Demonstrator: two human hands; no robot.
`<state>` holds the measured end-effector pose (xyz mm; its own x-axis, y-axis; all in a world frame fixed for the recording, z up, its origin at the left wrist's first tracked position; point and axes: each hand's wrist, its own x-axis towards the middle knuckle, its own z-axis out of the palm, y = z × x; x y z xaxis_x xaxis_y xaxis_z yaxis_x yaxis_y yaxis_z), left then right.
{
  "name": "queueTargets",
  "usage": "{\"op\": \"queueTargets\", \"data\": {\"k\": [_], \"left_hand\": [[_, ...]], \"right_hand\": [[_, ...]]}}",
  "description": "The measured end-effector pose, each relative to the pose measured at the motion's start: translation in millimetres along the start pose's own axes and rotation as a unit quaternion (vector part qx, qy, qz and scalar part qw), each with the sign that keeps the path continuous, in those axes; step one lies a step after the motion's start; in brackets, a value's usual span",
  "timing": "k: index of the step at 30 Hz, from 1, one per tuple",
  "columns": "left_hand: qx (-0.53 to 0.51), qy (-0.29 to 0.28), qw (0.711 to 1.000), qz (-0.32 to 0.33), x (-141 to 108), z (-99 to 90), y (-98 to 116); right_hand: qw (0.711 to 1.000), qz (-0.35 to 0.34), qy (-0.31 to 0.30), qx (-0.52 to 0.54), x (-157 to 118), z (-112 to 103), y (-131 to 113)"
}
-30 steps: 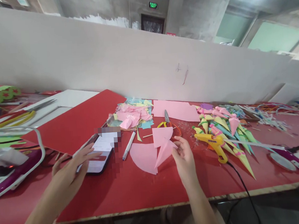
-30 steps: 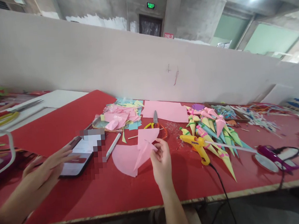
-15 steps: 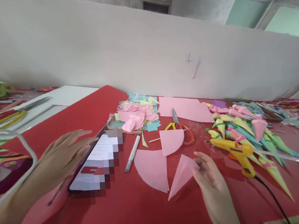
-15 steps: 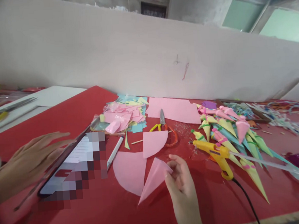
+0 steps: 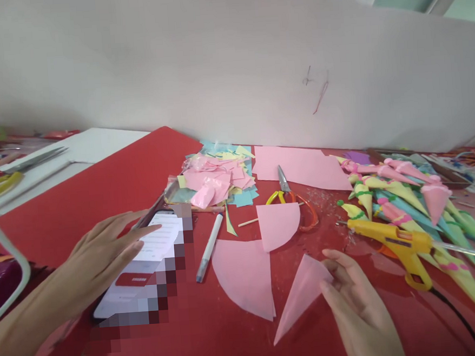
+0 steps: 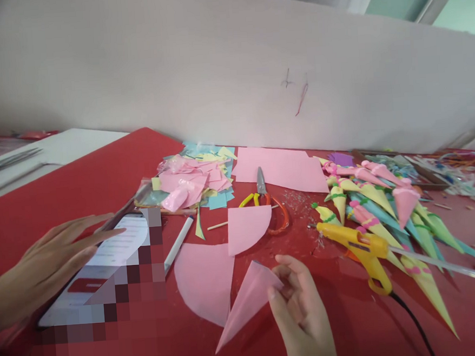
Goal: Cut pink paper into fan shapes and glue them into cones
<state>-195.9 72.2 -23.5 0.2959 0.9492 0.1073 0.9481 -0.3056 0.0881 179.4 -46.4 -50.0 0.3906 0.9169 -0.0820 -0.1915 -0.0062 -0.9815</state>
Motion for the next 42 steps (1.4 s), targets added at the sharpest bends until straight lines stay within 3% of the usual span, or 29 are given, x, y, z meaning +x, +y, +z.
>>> {"op": "queueTargets", "data": {"k": [4, 12, 19, 28, 34, 42], "left_hand": [[0.019, 0.008, 1.0, 0.019, 2, 5.5, -11], [-0.038, 0.112, 0.993, 0.011, -2, -5.3, 18], [-0.023, 0.095, 0.995, -0.005, -3, 4.3, 8], [-0.016, 0.069, 0.996, -0.045, -3, 1.2, 21], [0.048, 0.076, 0.996, -0.015, -2, 2.9, 22], [0.05, 0.075, 0.996, 0.025, 3, 11.0, 18]], "right_hand": [[1.0, 0.003, 0.003, 0.009, -1, 2, -2], [0.999, 0.007, 0.043, 0.002, -9, 20, -10], [0.999, 0.013, 0.033, -0.001, -10, 20, -9], [0.999, 0.027, 0.04, 0.006, -11, 21, -11], [0.999, 0.031, 0.039, 0.006, -13, 21, -10], [0.999, 0.035, 0.03, 0.009, -13, 22, -13]]}}
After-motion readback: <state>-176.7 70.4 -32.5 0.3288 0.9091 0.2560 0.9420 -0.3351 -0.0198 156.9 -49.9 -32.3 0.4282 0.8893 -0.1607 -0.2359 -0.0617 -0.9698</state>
